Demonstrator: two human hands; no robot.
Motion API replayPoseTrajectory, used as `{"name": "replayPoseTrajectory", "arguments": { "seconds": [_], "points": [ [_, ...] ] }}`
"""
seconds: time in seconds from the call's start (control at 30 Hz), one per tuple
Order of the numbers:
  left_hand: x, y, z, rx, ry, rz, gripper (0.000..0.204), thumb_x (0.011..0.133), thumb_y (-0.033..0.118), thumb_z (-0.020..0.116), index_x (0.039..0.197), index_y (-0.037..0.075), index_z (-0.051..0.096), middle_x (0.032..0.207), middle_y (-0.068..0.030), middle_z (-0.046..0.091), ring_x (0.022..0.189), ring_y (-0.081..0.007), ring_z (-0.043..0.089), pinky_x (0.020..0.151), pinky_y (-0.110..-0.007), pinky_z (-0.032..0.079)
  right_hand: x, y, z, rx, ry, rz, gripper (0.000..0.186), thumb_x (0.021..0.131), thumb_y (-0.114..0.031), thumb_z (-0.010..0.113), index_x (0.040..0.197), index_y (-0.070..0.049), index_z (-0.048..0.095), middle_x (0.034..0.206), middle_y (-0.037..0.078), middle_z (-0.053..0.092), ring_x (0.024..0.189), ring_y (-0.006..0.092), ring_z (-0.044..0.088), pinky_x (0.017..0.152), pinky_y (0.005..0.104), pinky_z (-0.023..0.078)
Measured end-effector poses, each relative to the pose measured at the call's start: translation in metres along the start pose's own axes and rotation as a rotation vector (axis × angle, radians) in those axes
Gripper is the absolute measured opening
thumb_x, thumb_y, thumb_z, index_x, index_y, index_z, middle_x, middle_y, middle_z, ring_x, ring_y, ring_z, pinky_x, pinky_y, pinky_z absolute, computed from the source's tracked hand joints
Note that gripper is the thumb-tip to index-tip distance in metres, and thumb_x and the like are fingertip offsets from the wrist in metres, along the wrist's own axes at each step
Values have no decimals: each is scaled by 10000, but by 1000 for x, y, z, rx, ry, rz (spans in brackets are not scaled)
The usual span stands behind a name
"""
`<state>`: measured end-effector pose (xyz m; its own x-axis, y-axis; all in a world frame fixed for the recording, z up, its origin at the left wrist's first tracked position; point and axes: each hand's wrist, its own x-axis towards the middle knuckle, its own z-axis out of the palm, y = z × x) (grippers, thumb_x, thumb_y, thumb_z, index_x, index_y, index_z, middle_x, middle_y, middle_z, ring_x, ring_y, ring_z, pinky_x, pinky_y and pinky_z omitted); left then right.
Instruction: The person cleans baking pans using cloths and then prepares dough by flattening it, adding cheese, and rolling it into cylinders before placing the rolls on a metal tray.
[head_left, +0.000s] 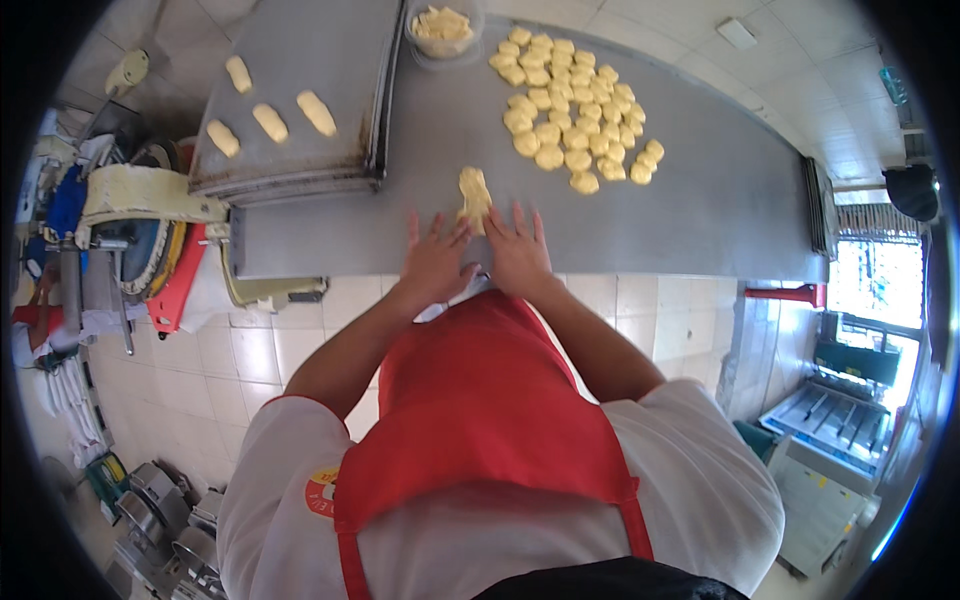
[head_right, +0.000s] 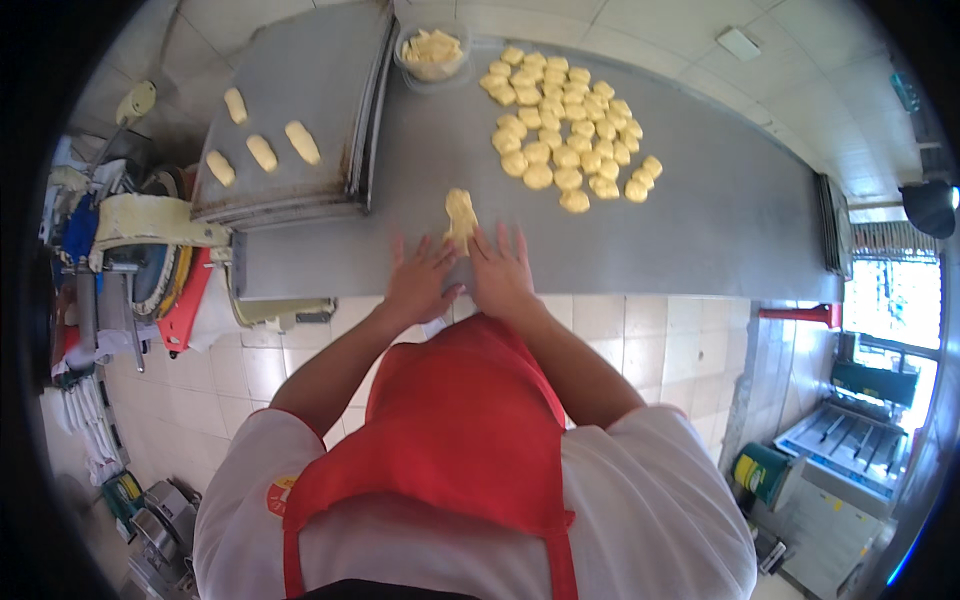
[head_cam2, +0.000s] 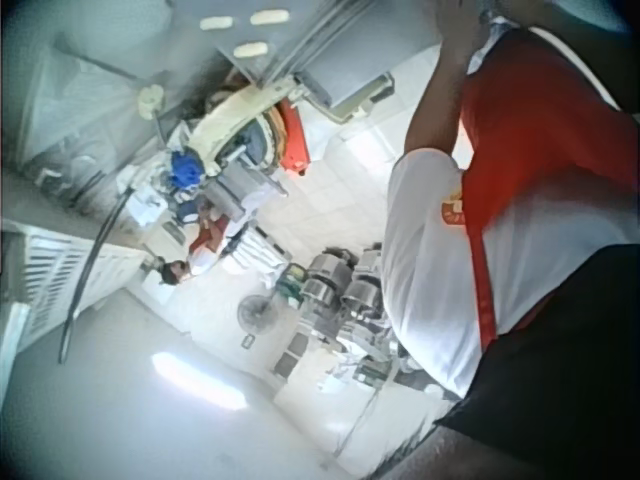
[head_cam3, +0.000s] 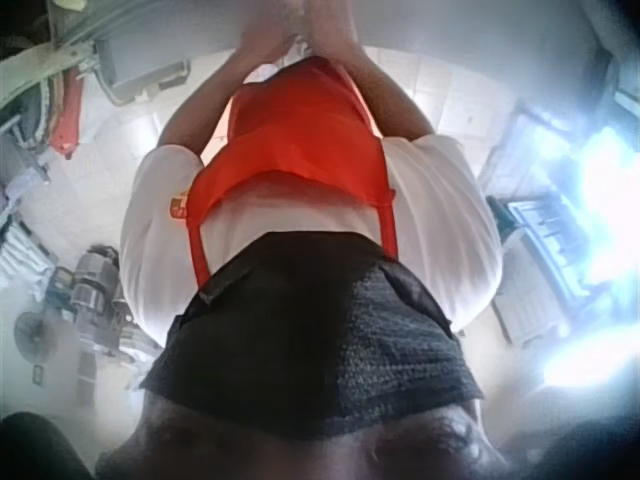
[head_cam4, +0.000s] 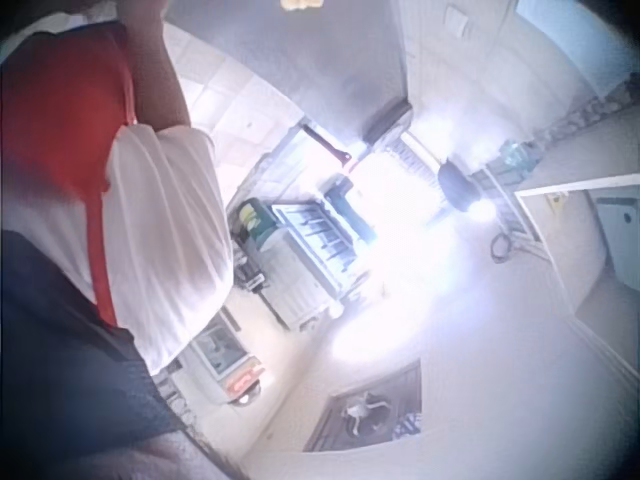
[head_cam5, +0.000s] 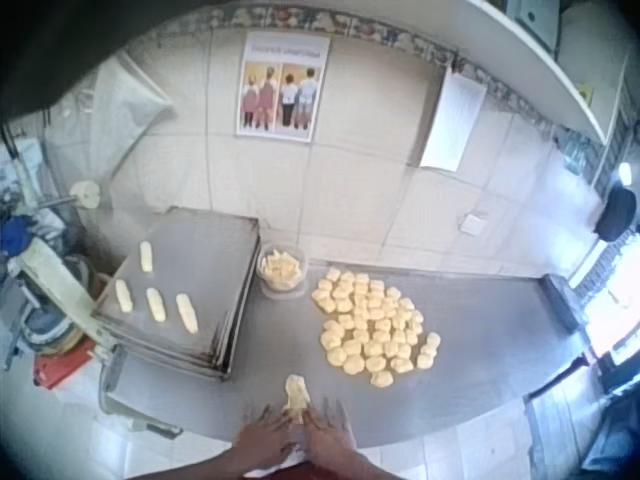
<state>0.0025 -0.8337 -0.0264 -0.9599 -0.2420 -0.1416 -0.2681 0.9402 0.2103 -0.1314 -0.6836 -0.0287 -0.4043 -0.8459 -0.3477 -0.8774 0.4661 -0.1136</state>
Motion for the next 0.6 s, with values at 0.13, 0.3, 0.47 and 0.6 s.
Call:
{"name": "replayPoseTrajectory", "arguments": {
  "seconds": [0.13,0.3,0.47,0.6],
  "points": [
    [64,-11,-34,-300,336,-63,446,1018,320,658,1412,111,655,1493,-120,631,1410,-352,561,1233,-622,295,-2,19,-3,123,-10,-45,780,936,-168,607,1673,-90,363,1764,103,324,1614,448,276,1292,693,119],
    [239,-82,-109,-386,661,-185,334,983,184,672,1285,43,703,1216,-221,734,1126,-452,691,982,-518,567,12,63,-66,530,282,32,645,953,-121,574,1595,-112,507,1695,123,446,1583,377,377,1288,668,154],
    [357,-158,-143,-65,408,-310,303,941,180,739,1230,89,748,1292,-168,705,1195,-380,681,1035,-475,555,11,136,-87,691,563,129,484,941,-62,618,1421,-78,671,1589,134,570,1481,347,517,1259,631,261],
    [402,-171,-143,86,142,-315,294,913,192,770,1195,108,761,1435,-111,629,1278,-312,642,1059,-449,544,7,179,-79,752,623,172,378,919,-12,646,1285,-44,733,1438,140,676,1319,345,636,1153,539,433]
  ]
}}
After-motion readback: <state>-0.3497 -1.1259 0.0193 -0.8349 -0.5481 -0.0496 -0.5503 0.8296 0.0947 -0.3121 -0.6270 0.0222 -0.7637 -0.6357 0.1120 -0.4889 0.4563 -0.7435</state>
